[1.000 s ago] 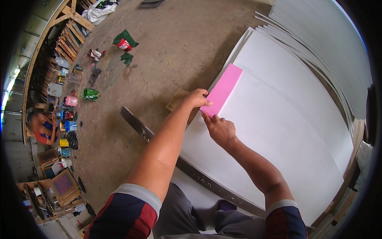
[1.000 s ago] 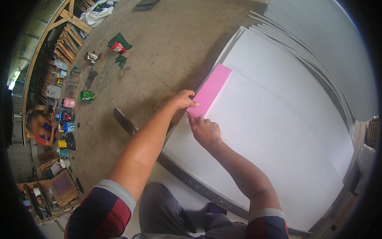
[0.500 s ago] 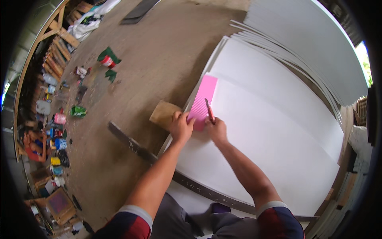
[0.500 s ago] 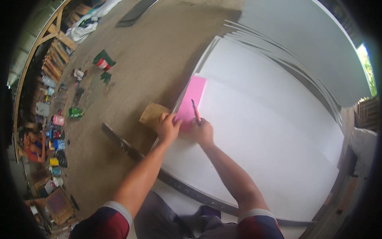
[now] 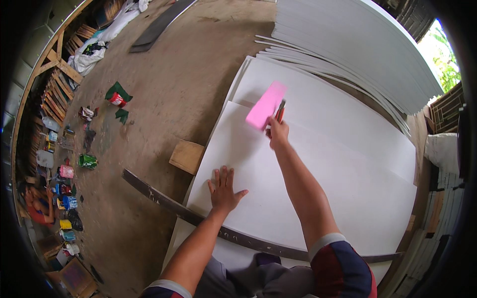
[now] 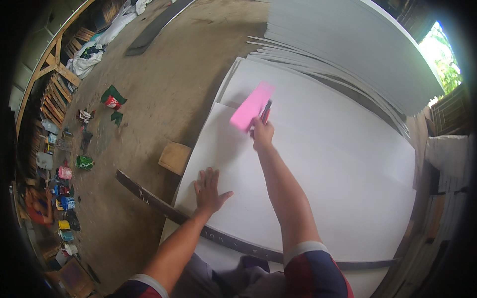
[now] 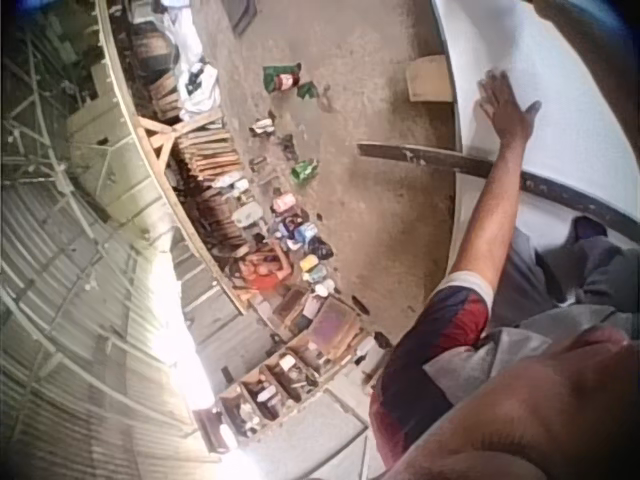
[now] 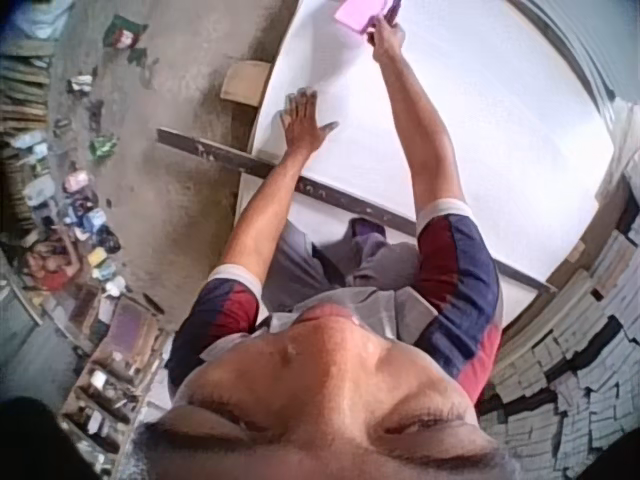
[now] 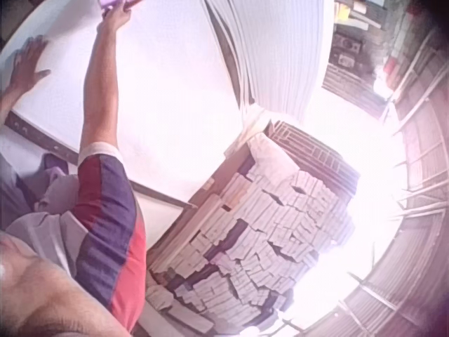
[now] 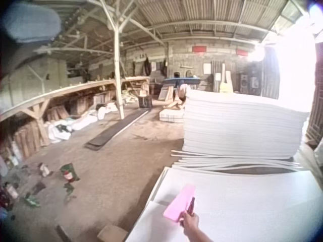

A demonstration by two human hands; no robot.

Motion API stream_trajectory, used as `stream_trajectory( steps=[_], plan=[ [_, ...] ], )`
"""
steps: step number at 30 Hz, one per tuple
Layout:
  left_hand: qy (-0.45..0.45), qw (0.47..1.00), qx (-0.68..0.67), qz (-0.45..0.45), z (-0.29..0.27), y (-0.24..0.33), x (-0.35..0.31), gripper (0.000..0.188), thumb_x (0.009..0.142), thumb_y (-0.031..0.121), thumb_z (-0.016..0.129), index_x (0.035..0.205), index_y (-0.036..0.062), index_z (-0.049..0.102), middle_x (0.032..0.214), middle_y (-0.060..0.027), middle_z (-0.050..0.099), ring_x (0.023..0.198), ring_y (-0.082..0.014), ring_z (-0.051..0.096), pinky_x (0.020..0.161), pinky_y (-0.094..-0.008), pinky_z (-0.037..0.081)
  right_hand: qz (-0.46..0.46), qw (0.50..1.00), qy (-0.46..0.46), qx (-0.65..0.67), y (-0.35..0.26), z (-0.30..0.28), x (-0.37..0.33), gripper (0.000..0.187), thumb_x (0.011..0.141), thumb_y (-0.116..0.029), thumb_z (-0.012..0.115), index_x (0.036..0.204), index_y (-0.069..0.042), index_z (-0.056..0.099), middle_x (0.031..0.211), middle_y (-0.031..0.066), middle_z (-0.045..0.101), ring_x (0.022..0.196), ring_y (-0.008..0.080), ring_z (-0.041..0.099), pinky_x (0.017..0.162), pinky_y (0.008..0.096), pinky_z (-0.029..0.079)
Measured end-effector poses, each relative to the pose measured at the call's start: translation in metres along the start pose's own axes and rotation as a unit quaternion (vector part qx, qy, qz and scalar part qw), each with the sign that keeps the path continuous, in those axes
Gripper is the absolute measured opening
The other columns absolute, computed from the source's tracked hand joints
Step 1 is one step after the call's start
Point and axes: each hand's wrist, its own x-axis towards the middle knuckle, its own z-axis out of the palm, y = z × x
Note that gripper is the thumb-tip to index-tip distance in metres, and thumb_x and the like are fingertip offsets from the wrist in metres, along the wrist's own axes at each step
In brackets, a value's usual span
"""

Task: The person uses a utility knife and a metal ruler to cut large white boards into smaller pieces. They repeatedly measure, score, and snap the boards, then stack the cut pieces.

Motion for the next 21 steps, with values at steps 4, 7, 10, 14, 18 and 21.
stream_trajectory(
  steps=[4, 7, 10, 14, 18, 21],
  plan=[
    [-0.051, 0.998, 0.015, 0.025, -0.007, 0.025, 0.011, 0.109, 0.090, 0.074, 0.066, 0.171, 0.0210, 0.017, 0.180, -0.0107, 0.009, 0.166, -0.0363, 0.005, 0.128, -0.0675, 0.015, -0.125, 0.977, 0.091, -0.148, 0.000, -0.080, 0.050, 0.037, 0.107, -0.038, 0.060, 0.120, -0.003, 0.058, 0.094, 0.0139, 0.071, 0.063, 0.0200, 0.063, 0.054, 0.0355, 0.049],
    [-0.099, 0.994, 0.050, -0.022, -0.029, 0.003, 0.008, 0.111, 0.088, 0.072, 0.069, 0.172, 0.0226, 0.016, 0.180, -0.0085, 0.008, 0.165, -0.0347, 0.007, 0.129, -0.0640, 0.019, -0.177, 0.866, 0.088, -0.459, 0.038, -0.105, -0.016, 0.031, 0.107, -0.033, 0.058, 0.118, -0.004, 0.056, 0.101, 0.0201, 0.072, 0.082, 0.0365, 0.071, 0.070, 0.0505, 0.055],
    [-0.137, 0.987, 0.081, -0.040, -0.049, 0.006, -0.008, 0.112, 0.087, 0.071, 0.072, 0.172, 0.0245, 0.015, 0.180, -0.0099, 0.007, 0.165, -0.0369, 0.007, 0.128, -0.0614, 0.023, -0.161, 0.818, 0.005, -0.553, 0.027, -0.155, -0.105, 0.025, 0.106, -0.029, 0.056, 0.113, -0.005, 0.057, 0.114, 0.0223, 0.069, 0.100, 0.0460, 0.069, 0.084, 0.0596, 0.053],
    [-0.128, 0.988, 0.086, 0.025, -0.011, 0.038, -0.051, 0.110, 0.086, 0.074, 0.071, 0.172, 0.0322, 0.017, 0.180, -0.0149, 0.005, 0.164, -0.0454, 0.005, 0.127, -0.0611, 0.024, -0.171, 0.755, -0.006, -0.634, 0.032, -0.280, -0.196, 0.025, 0.104, -0.031, 0.061, 0.111, -0.007, 0.058, 0.112, 0.0188, 0.067, 0.097, 0.0435, 0.070, 0.082, 0.0570, 0.054],
    [-0.144, 0.978, 0.095, 0.116, 0.022, 0.060, -0.111, 0.107, 0.081, 0.081, 0.071, 0.169, 0.0394, 0.026, 0.179, -0.0203, 0.004, 0.163, -0.0477, 0.003, 0.127, -0.0635, 0.022, -0.145, 0.746, -0.010, -0.650, 0.041, -0.371, -0.275, 0.031, 0.101, -0.039, 0.067, 0.105, -0.009, 0.063, 0.113, 0.0141, 0.066, 0.095, 0.0410, 0.070, 0.079, 0.0538, 0.056],
    [-0.149, 0.953, 0.149, 0.216, 0.038, 0.060, -0.153, 0.112, 0.076, 0.085, 0.072, 0.168, 0.0388, 0.029, 0.179, -0.0193, 0.006, 0.163, -0.0478, 0.005, 0.127, -0.0649, 0.021, -0.109, 0.747, -0.007, -0.656, 0.053, -0.418, -0.336, 0.035, 0.098, -0.045, 0.070, 0.101, -0.010, 0.067, 0.110, 0.0119, 0.067, 0.094, 0.0383, 0.072, 0.078, 0.0515, 0.057]
  ],
)
